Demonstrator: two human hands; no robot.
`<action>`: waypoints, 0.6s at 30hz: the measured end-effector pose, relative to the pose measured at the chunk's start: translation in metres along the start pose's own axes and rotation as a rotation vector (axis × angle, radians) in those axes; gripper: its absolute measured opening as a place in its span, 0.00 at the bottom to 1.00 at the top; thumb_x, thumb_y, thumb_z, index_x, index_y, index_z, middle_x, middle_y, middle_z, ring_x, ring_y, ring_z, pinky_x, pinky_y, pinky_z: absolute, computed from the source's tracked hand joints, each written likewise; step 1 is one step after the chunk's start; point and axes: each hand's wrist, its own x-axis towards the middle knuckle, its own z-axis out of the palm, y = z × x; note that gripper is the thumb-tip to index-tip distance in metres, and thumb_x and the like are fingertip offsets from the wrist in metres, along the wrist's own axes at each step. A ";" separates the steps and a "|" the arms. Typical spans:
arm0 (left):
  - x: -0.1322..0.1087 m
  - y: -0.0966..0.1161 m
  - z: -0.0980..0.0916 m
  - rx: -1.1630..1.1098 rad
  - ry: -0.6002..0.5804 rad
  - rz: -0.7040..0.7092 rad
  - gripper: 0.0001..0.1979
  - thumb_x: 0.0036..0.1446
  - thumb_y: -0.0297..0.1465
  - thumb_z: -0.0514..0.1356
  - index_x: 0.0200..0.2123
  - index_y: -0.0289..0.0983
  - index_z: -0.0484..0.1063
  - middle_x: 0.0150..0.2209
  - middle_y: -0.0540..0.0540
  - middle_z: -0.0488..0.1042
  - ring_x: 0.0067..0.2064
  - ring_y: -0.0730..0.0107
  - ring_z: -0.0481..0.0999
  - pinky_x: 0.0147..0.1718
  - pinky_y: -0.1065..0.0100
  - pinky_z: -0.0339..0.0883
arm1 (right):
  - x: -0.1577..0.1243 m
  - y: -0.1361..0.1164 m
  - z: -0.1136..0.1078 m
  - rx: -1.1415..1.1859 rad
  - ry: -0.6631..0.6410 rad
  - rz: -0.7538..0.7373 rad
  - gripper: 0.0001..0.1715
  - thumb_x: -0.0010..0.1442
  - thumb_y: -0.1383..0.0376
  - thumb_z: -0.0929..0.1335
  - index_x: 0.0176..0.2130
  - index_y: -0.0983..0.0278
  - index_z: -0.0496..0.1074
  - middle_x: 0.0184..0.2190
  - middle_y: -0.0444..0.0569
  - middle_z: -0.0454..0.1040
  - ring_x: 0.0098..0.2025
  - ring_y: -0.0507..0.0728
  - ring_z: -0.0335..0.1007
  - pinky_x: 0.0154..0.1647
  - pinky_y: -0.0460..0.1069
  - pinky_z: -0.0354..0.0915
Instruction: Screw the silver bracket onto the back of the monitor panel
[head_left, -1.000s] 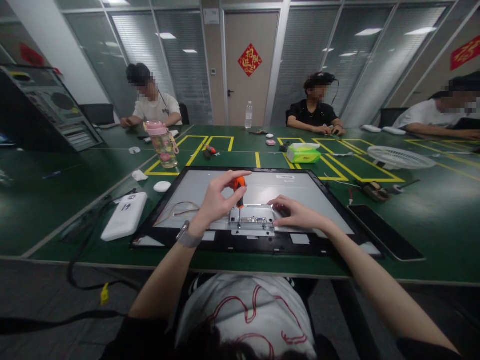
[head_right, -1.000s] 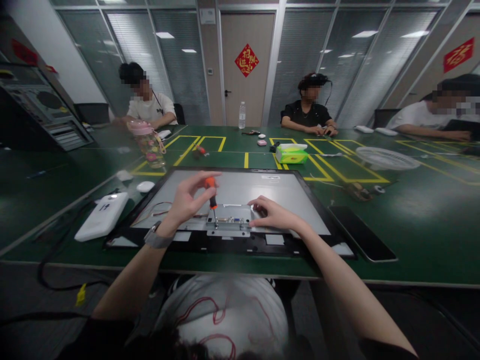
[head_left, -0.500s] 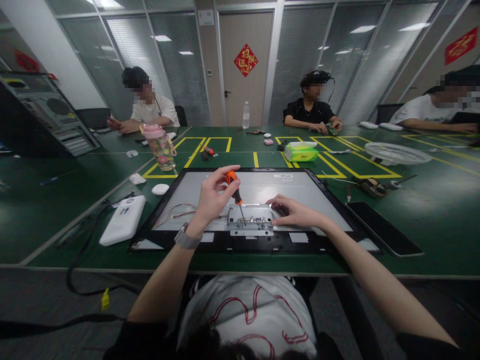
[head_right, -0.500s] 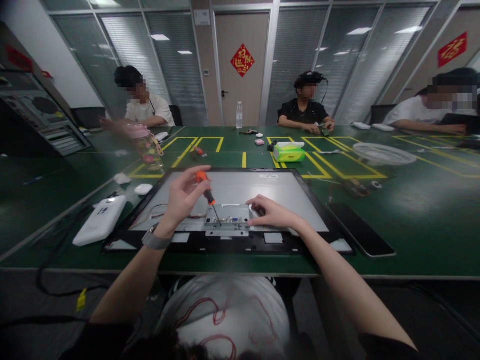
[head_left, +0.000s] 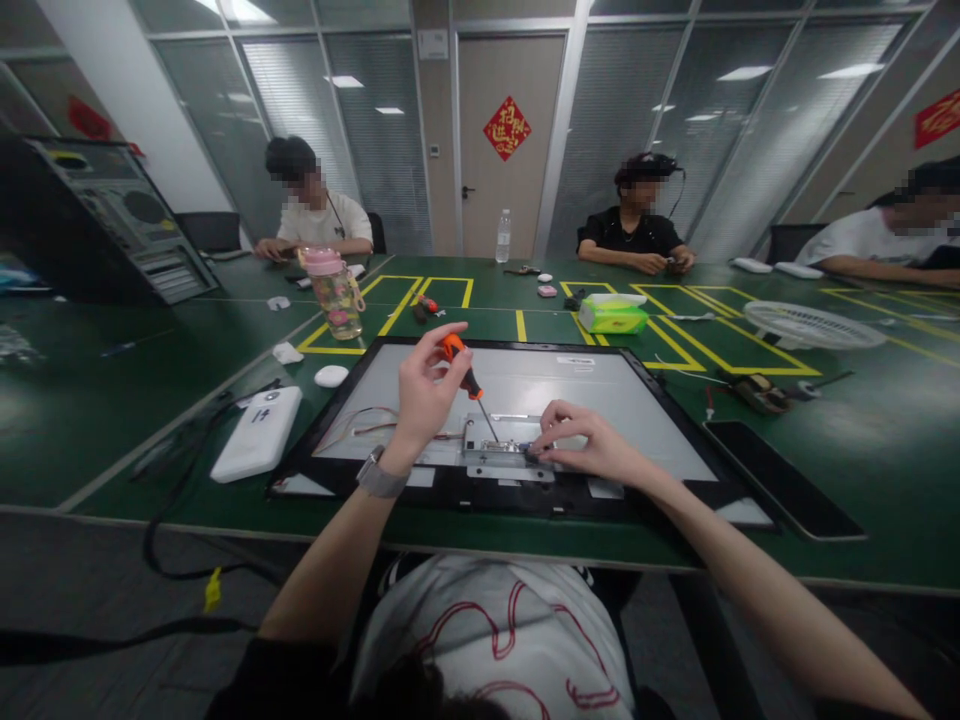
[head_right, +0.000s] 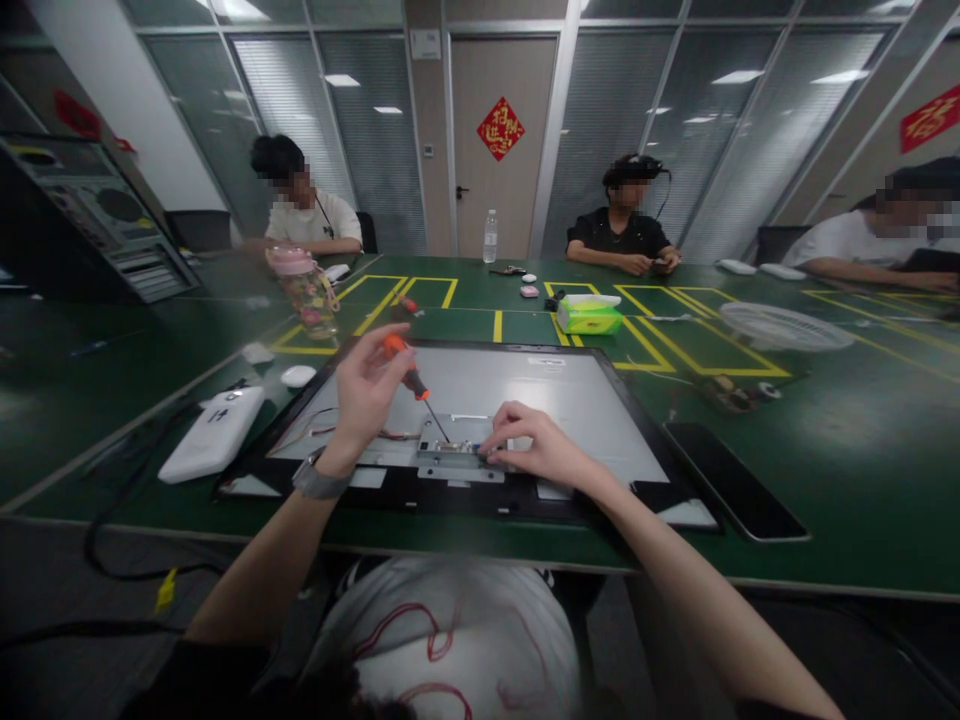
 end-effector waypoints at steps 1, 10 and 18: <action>0.000 0.000 0.000 0.000 0.009 0.002 0.14 0.56 0.32 0.63 0.47 0.38 0.73 0.32 0.50 0.71 0.31 0.75 0.73 0.26 0.76 0.73 | 0.001 -0.002 0.003 -0.054 -0.035 -0.010 0.07 0.61 0.64 0.71 0.40 0.61 0.80 0.35 0.48 0.67 0.39 0.56 0.68 0.41 0.51 0.67; -0.001 0.001 0.000 0.026 -0.005 0.011 0.14 0.57 0.31 0.62 0.48 0.38 0.73 0.34 0.49 0.72 0.32 0.75 0.73 0.27 0.76 0.74 | 0.008 -0.028 0.011 -0.672 -0.222 -0.108 0.09 0.63 0.71 0.68 0.38 0.63 0.79 0.34 0.51 0.69 0.39 0.59 0.63 0.40 0.53 0.61; 0.000 0.001 -0.001 0.033 0.016 0.018 0.14 0.57 0.32 0.62 0.48 0.38 0.73 0.34 0.49 0.72 0.31 0.76 0.73 0.27 0.76 0.73 | 0.017 -0.027 0.005 -0.407 -0.255 -0.102 0.06 0.63 0.72 0.67 0.39 0.66 0.75 0.36 0.51 0.70 0.39 0.57 0.67 0.40 0.50 0.65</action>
